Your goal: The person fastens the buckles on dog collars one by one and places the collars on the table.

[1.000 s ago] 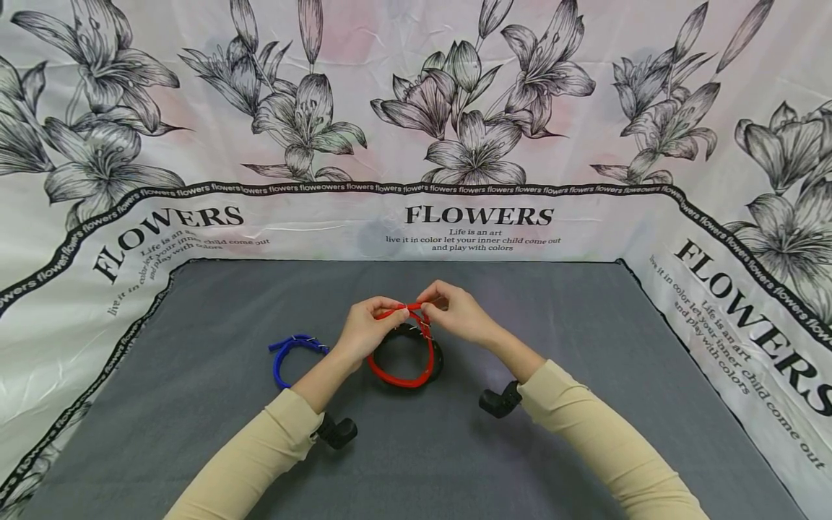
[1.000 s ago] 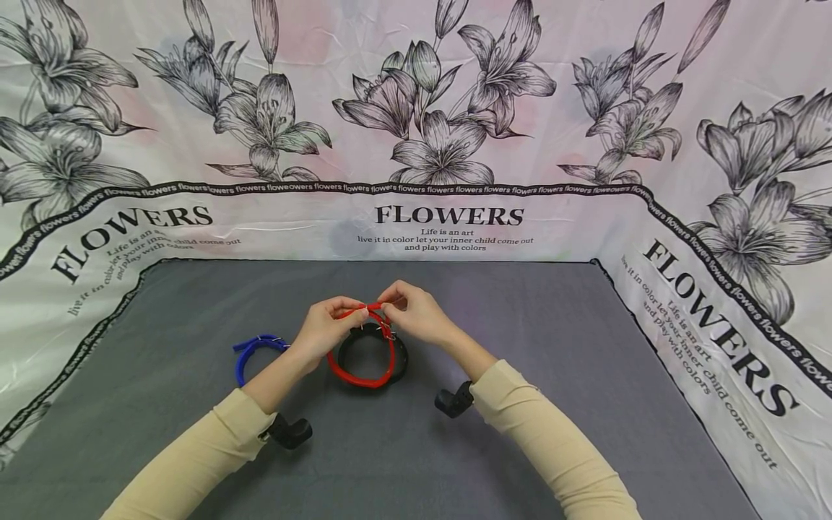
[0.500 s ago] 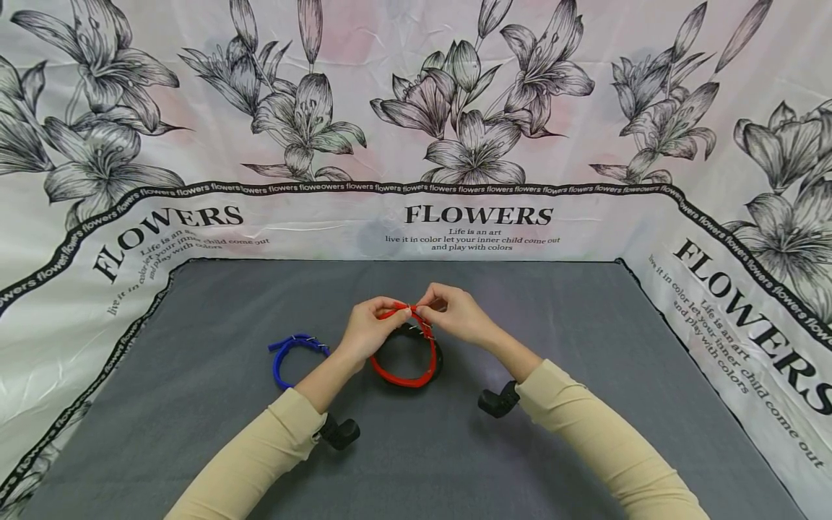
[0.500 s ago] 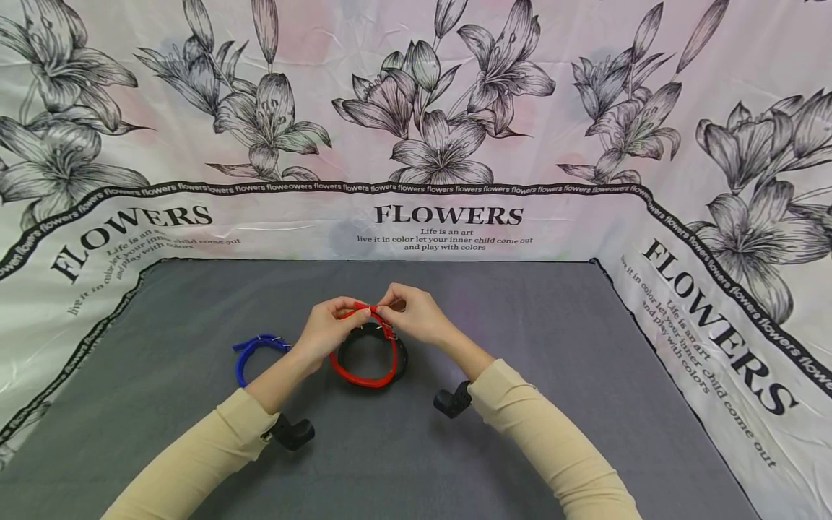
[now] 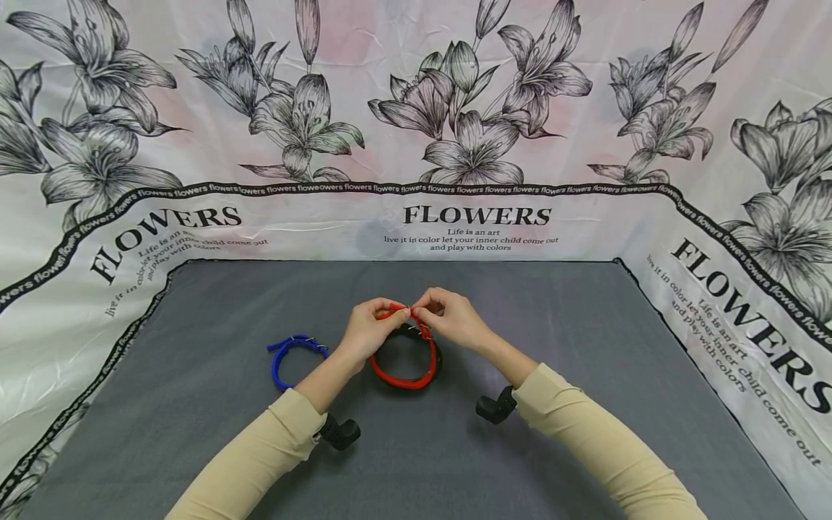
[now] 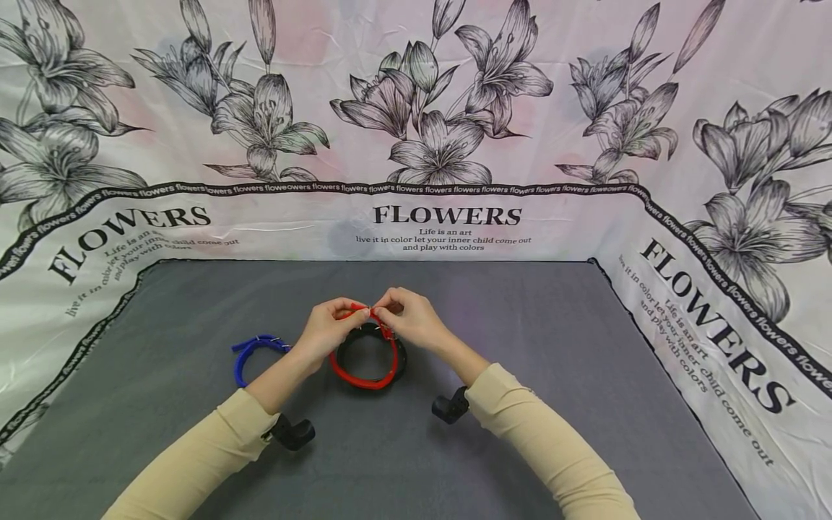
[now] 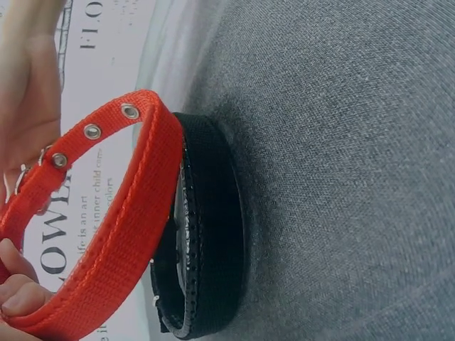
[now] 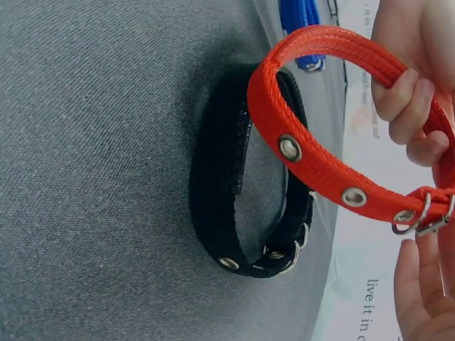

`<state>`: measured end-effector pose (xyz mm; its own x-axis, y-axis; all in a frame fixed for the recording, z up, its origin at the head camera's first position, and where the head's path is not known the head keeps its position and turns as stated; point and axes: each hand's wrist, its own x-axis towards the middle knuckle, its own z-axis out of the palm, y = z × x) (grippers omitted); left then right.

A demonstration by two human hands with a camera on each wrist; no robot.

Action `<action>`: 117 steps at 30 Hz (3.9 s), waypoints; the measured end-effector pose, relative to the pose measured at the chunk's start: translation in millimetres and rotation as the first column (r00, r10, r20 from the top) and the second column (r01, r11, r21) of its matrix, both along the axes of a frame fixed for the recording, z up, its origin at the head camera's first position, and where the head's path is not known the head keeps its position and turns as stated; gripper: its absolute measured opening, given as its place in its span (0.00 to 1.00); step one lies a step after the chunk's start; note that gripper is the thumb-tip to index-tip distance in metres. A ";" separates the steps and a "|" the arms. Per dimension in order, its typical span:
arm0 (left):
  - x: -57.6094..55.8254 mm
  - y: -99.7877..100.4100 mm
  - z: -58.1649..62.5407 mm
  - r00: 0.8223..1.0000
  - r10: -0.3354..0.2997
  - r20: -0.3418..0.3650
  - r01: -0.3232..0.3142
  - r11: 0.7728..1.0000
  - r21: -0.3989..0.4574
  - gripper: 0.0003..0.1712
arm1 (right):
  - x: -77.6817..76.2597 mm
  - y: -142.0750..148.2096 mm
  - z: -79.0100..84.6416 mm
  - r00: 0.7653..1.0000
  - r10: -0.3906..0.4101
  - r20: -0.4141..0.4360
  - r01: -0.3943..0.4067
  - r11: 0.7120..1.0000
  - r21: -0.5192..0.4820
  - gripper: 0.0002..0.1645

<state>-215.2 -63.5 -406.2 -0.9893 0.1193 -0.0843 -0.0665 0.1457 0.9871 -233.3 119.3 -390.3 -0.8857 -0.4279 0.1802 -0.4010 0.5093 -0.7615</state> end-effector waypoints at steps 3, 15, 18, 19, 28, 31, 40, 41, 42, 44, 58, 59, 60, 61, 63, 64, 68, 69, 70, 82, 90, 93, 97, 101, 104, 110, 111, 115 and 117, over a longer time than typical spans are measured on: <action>-0.5 -1.9 -0.6 1.000 -0.004 0.005 0.004 1.000 0.005 0.13 | -0.5 1.7 -1.9 1.000 0.017 0.024 -0.017 1.000 -0.005 0.06; -7.1 -10.7 9.3 0.994 0.106 -0.023 -0.105 0.994 0.019 0.12 | 0.3 7.3 -11.7 0.956 0.064 0.285 -0.044 0.996 -0.079 0.23; -9.4 -11.6 10.2 0.989 0.146 -0.023 -0.144 0.988 0.064 0.13 | 1.9 7.7 -13.4 0.944 0.073 0.320 -0.051 0.996 -0.075 0.25; -10.0 -11.8 10.3 0.987 0.158 -0.024 -0.156 0.985 0.074 0.13 | 2.3 7.7 -13.7 0.942 0.074 0.327 -0.051 0.996 -0.077 0.25; -12.3 -13.5 12.1 0.980 0.197 -0.013 -0.193 0.972 0.136 0.13 | 3.0 8.5 -13.7 0.958 0.040 0.285 -0.012 0.995 -0.098 0.19; -12.1 -14.7 12.7 0.983 0.186 -0.008 -0.183 0.973 0.139 0.13 | 1.8 8.7 -14.0 0.963 0.021 0.269 0.009 0.994 -0.111 0.19; -11.6 -19.7 14.7 0.992 0.124 0.012 -0.124 0.989 0.075 0.13 | -1.5 12.8 -12.2 0.964 -0.034 0.262 0.065 0.992 -0.109 0.16; -11.9 -20.4 14.6 0.994 0.112 0.008 -0.112 0.992 0.056 0.13 | -1.9 13.6 -11.9 0.965 -0.036 0.259 0.066 0.992 -0.106 0.16; -12.2 -21.4 14.3 0.995 0.101 0.001 -0.101 0.994 0.035 0.13 | -2.3 14.4 -11.7 0.965 -0.038 0.258 0.068 0.992 -0.107 0.16; -12.7 -24.1 13.8 0.997 0.074 -0.028 -0.075 0.997 -0.030 0.13 | -3.3 15.9 -11.7 0.968 -0.042 0.247 0.070 0.992 -0.103 0.16; -13.7 -22.4 12.7 0.986 -0.083 -0.143 0.023 0.926 -0.376 0.19 | -8.4 29.0 -10.2 0.992 -0.105 0.072 0.101 0.993 0.057 0.13; -14.0 -20.9 11.4 0.986 -0.077 -0.146 0.017 0.928 -0.371 0.19 | -8.8 30.0 -10.0 0.992 -0.106 0.062 0.102 0.993 0.065 0.13; -14.3 -19.3 10.2 0.987 -0.068 -0.147 0.010 0.932 -0.363 0.19 | -9.2 31.1 -9.9 0.993 -0.108 0.049 0.105 0.992 0.076 0.13; -14.3 -17.6 9.0 0.988 -0.056 -0.142 0.003 0.936 -0.352 0.19 | -9.7 32.4 -10.1 0.993 -0.112 0.041 0.109 0.991 0.083 0.13; -14.3 -14.1 6.7 0.990 -0.039 -0.136 -0.008 0.944 -0.329 0.18 | -11.0 35.1 -10.6 0.991 -0.127 0.030 0.123 0.987 0.103 0.12; -14.3 -12.3 5.4 0.990 -0.034 -0.136 -0.011 0.948 -0.317 0.18 | -11.4 36.7 -11.0 0.991 -0.128 0.025 0.125 0.986 0.111 0.12; -13.9 -3.5 0.6 0.991 -0.007 -0.132 -0.031 0.958 -0.287 0.18 | -13.1 44.1 -12.5 0.991 -0.130 0.031 0.126 0.985 0.120 0.12; -13.5 -1.0 -0.6 0.992 -0.001 -0.129 -0.036 0.960 -0.278 0.18 | -13.4 46.2 -12.8 0.991 -0.133 0.036 0.128 0.984 0.121 0.12; -13.2 1.5 -2.0 0.992 0.004 -0.129 -0.039 0.961 -0.272 0.18 | -13.7 48.3 -13.0 0.990 -0.136 0.040 0.131 0.984 0.123 0.12; -12.9 35.4 -17.3 0.989 -0.007 -0.147 -0.031 0.967 -0.255 0.16 | -15.0 77.1 -15.5 0.987 -0.161 0.024 0.152 0.964 0.216 0.11; -15.7 59.1 -23.4 0.992 0.002 -0.127 -0.038 0.959 -0.282 0.15 | -14.0 99.6 -18.0 0.983 -0.180 0.040 0.164 0.952 0.258 0.10; -16.2 67.5 -24.6 0.992 0.005 -0.126 -0.044 0.950 -0.311 0.15 | -13.0 106.8 -20.3 0.983 -0.182 0.031 0.166 0.946 0.279 0.10; -16.0 79.8 -25.9 0.991 0.002 -0.137 -0.052 0.929 -0.365 0.15 | -12.4 116.1 -22.7 0.980 -0.198 0.024 0.181 0.934 0.307 0.09; -14.8 92.7 -25.7 0.987 0.001 -0.158 -0.070 0.899 -0.432 0.16 | -12.2 125.6 -25.1 0.976 -0.215 0.032 0.193 0.924 0.329 0.09; -13.8 102.0 -24.9 0.986 0.000 -0.166 -0.078 0.881 -0.466 0.16 | -12.1 132.6 -27.1 0.974 -0.224 0.033 0.198 0.913 0.355 0.09; -13.2 117.3 -26.2 0.990 -0.001 -0.142 -0.073 0.854 -0.515 0.16 | -11.3 142.9 -29.8 0.978 -0.210 0.005 0.190 0.894 0.405 0.09; -13.3 119.1 -26.9 0.990 -0.001 -0.141 -0.074 0.849 -0.523 0.16 | -11.2 143.8 -30.4 0.978 -0.210 0.000 0.191 0.891 0.412 0.09; -14.4 125.0 -30.1 0.989 0.000 -0.148 -0.082 0.831 -0.550 0.15 | -11.2 147.0 -32.7 0.976 -0.217 -0.002 0.197 0.880 0.432 0.09; -14.7 127.0 -31.5 0.988 -0.003 -0.152 -0.084 0.824 -0.560 0.14 | -11.6 148.6 -34.0 0.975 -0.222 0.001 0.200 0.877 0.437 0.09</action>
<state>-229.9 63.4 -437.7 -0.9985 0.0535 0.0147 0.0472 0.6793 0.7324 -244.9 267.9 -424.2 -0.9666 -0.2551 -0.0252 -0.2149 0.8600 -0.4629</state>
